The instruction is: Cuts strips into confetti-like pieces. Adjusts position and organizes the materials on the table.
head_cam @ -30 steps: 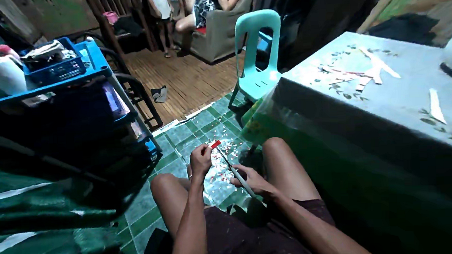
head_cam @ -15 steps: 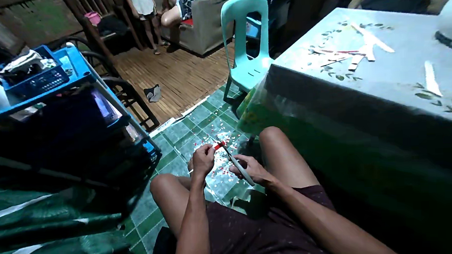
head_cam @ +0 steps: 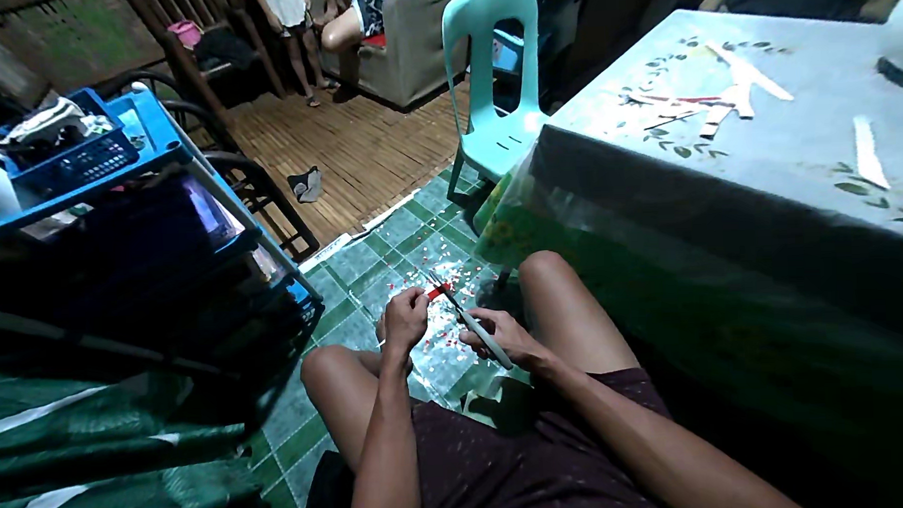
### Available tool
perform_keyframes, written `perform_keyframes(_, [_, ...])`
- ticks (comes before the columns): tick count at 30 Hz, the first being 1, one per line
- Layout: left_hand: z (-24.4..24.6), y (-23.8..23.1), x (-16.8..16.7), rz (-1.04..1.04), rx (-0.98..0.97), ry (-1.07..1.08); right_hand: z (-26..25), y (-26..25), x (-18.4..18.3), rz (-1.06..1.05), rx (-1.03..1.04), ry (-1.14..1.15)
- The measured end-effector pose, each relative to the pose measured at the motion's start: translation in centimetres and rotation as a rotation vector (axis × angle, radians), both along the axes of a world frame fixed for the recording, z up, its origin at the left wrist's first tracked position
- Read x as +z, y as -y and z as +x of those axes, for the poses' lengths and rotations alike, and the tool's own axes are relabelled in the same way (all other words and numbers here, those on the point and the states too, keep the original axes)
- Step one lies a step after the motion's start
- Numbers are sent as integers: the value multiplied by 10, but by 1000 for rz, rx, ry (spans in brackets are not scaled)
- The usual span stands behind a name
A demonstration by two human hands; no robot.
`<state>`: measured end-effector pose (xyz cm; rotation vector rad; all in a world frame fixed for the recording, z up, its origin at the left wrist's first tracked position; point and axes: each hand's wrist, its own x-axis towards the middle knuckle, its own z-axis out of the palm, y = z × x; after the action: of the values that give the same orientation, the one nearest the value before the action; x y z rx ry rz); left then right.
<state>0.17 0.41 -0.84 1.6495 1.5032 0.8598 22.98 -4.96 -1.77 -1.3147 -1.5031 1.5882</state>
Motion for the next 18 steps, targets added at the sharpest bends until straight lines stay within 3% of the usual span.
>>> perform_keyframes(18, [2, -1, -3, 0, 3, -5, -2, 4, 6, -98, -57, -41])
